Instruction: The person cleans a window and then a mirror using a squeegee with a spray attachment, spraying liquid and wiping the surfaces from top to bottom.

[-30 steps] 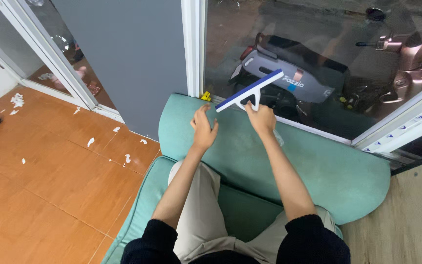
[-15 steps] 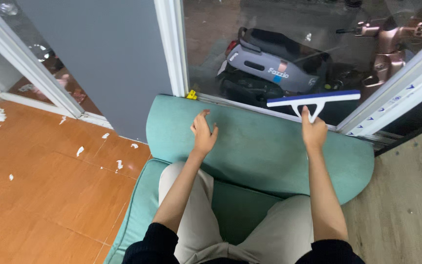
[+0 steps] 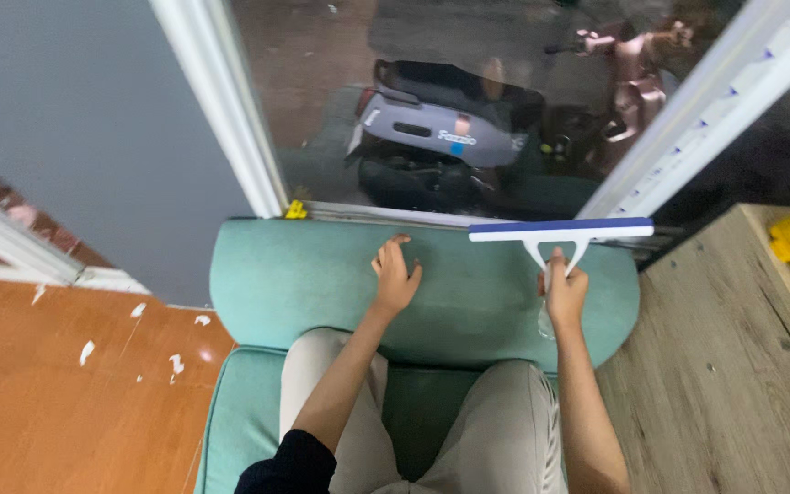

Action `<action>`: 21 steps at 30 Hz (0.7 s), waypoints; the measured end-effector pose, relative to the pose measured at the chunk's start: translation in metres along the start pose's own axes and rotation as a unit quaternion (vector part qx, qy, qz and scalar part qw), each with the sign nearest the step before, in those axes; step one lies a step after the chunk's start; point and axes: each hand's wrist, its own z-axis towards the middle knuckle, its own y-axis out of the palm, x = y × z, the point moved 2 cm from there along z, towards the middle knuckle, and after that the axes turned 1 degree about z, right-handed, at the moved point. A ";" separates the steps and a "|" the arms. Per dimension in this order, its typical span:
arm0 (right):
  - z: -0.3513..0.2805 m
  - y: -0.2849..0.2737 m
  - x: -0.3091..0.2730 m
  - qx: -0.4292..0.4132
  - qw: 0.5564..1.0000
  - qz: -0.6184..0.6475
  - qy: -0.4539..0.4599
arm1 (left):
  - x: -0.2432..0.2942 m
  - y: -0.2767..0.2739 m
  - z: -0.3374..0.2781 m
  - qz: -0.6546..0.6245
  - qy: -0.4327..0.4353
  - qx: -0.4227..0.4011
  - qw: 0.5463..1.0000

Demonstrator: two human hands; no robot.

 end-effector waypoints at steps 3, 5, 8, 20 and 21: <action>-0.006 -0.033 -0.011 0.040 0.997 0.060 0.013 | 0.010 0.021 0.010 -0.024 0.009 -0.021 0.999; -0.011 -0.047 -0.009 0.070 0.997 0.019 0.006 | 0.019 0.034 0.016 -0.043 0.004 -0.042 0.998; -0.020 -0.058 0.000 0.089 0.996 -0.024 0.011 | 0.033 0.056 0.017 -0.060 0.004 -0.059 0.996; -0.015 0.045 -0.048 -0.096 0.971 -0.190 -0.104 | -0.024 0.004 0.030 -0.035 -0.040 -0.011 0.999; -0.014 0.063 -0.057 -0.114 0.959 -0.202 -0.162 | -0.037 -0.007 0.033 -0.021 -0.059 -0.006 0.998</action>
